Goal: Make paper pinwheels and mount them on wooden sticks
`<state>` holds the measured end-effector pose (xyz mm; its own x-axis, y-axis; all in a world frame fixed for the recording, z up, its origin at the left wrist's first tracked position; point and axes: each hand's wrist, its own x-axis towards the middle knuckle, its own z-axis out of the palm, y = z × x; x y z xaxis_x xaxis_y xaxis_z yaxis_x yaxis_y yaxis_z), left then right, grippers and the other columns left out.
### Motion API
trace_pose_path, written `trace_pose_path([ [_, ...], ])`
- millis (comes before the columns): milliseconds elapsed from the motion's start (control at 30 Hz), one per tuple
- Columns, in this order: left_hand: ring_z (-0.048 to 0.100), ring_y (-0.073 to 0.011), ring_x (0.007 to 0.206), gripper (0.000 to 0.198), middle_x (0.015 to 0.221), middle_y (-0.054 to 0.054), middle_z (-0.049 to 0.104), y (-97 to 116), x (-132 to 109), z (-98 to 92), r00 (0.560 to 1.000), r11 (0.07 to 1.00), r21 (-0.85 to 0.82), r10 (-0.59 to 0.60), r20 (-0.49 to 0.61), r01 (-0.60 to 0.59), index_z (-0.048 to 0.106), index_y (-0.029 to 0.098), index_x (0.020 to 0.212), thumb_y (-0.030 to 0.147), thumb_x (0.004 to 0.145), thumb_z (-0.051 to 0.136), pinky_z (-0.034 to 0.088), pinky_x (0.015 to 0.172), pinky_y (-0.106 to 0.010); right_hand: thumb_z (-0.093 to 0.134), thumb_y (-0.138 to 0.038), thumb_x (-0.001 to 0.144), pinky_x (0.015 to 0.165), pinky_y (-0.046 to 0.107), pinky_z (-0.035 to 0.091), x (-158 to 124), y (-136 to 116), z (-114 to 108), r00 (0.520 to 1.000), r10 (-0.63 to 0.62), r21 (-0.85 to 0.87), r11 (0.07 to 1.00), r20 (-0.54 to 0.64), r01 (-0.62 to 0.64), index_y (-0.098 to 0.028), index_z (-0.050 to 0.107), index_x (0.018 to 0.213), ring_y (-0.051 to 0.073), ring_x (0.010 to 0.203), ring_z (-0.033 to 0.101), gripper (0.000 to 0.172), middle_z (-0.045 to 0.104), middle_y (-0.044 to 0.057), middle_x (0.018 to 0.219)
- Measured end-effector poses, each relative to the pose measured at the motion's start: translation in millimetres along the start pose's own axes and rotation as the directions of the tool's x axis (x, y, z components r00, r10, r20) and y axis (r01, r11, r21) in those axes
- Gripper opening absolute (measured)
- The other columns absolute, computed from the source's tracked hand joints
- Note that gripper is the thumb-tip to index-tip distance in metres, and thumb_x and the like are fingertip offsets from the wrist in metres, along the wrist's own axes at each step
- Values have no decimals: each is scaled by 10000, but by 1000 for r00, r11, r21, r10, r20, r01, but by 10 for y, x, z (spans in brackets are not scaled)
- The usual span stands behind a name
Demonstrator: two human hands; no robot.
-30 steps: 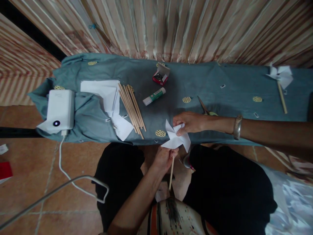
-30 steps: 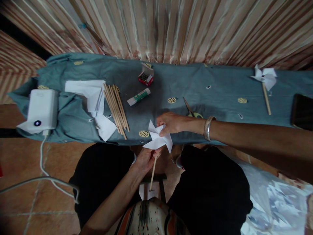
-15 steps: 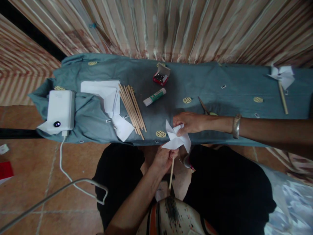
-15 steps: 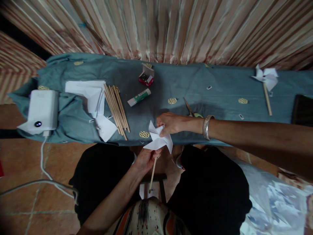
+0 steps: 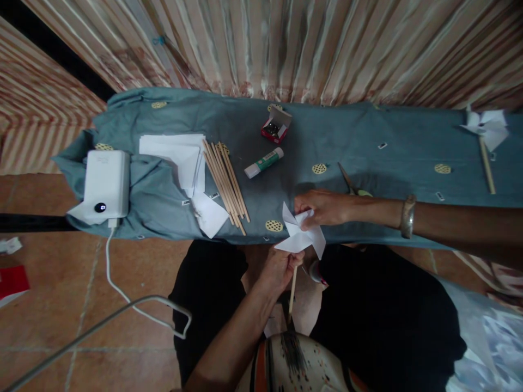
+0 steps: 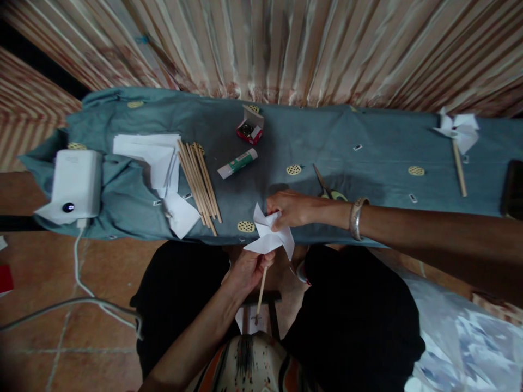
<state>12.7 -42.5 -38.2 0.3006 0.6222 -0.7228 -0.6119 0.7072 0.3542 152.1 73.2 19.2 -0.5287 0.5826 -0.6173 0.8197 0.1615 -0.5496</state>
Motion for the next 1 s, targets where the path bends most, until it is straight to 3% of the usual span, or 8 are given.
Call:
trace_pose_path([
  [167,363,-46,441,181,493,63,464,-17,16,4,1000,1000,1,6,-26,-6,527,169,616,164,570,702,186,444,-195,684,-149,723,629,234,392,-6,-28,-7,999,-9,41,999,35,8,-110,639,897,148,749,610,184,701,46,825],
  [500,340,-24,475,260,532,60,461,-19,-92,-19,997,992,-125,23,68,-15,563,145,679,139,494,746,185,435,-152,724,-253,673,683,274,459,-76,108,88,1000,7,220,976,-22,-2,-173,624,882,185,788,661,245,726,23,855],
  [667,352,-23,504,300,598,49,478,9,-182,25,993,991,-130,38,111,-24,574,144,739,131,528,787,186,441,-133,777,-319,633,778,328,515,-224,138,113,998,4,515,857,-55,25,-179,618,964,200,864,682,393,738,46,953],
  [800,349,-17,496,283,590,49,448,71,-242,137,990,990,-137,35,134,-16,541,139,706,105,568,785,190,432,-126,825,-359,609,814,359,544,-389,144,28,972,50,659,743,-230,118,-204,640,988,185,856,692,449,739,31,923],
  [867,340,-14,490,276,584,53,430,142,-273,236,991,992,-129,23,131,-6,528,137,688,68,572,768,194,428,-125,836,-395,619,830,379,554,-484,137,-47,913,93,667,713,-398,218,-219,664,1000,196,885,695,454,738,39,957],
  [900,332,-13,488,270,582,57,422,188,-287,294,991,992,-128,22,130,-5,530,137,688,52,573,758,197,427,-125,841,-414,622,849,391,555,-530,132,-82,858,122,657,698,-499,283,-230,673,1001,206,917,694,454,737,43,985],
  [933,324,-12,484,263,579,61,413,237,-297,356,991,992,-127,23,132,-6,533,136,690,39,572,747,201,426,-125,845,-434,623,878,405,551,-570,130,-109,780,158,637,683,-605,356,-241,680,992,217,954,691,448,736,44,1007],
  [1000,317,-10,477,248,575,66,410,342,-302,483,989,991,-134,46,144,-27,544,136,696,27,568,727,204,422,-123,839,-465,643,963,432,523,-623,135,-127,573,249,572,654,-781,496,-257,684,968,230,1027,680,416,733,42,1039],
])
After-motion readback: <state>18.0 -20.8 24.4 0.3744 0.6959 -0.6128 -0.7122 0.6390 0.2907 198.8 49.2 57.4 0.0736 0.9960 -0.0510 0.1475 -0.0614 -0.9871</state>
